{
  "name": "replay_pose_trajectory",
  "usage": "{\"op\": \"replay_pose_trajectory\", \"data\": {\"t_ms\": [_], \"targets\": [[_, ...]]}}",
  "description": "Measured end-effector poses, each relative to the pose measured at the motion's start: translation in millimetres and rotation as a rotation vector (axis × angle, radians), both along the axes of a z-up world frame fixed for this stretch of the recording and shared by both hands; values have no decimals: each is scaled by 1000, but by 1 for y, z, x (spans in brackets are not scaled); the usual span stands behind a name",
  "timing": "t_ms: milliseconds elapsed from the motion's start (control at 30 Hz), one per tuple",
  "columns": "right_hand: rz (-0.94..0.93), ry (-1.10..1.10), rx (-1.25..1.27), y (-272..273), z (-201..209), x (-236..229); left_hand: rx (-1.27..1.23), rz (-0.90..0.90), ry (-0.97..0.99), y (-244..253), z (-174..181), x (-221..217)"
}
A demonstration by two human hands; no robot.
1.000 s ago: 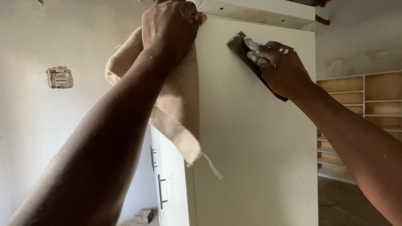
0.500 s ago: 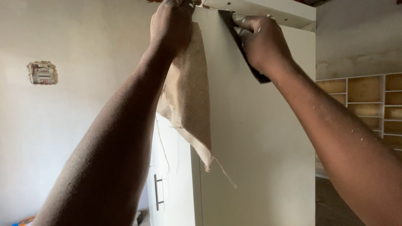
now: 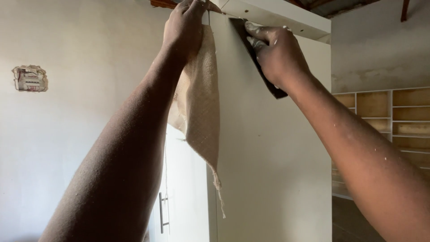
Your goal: The person scrapes the edges and corners of a white cabinet using a metal scraper and a cloth. They work on the top, side, and bottom edges, occasionally wiping the surface with the cloth.
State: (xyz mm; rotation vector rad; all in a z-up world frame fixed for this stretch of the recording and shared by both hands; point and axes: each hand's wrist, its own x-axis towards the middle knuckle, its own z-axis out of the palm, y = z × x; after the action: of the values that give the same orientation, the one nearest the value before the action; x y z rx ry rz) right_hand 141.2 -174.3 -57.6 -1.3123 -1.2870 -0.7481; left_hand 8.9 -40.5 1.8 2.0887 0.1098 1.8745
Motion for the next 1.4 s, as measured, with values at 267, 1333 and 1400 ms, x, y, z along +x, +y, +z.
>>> {"op": "replay_pose_trajectory", "data": {"t_ms": [267, 1333, 1400], "targets": [[75, -31, 69, 17, 9, 4, -70, -69, 12, -13, -7, -8], [128, -105, 251, 15, -45, 82, 934, 1080, -340, 8, -5, 30], [117, -123, 262, 8, -46, 92, 886, 1151, -253, 4, -9, 33]]}}
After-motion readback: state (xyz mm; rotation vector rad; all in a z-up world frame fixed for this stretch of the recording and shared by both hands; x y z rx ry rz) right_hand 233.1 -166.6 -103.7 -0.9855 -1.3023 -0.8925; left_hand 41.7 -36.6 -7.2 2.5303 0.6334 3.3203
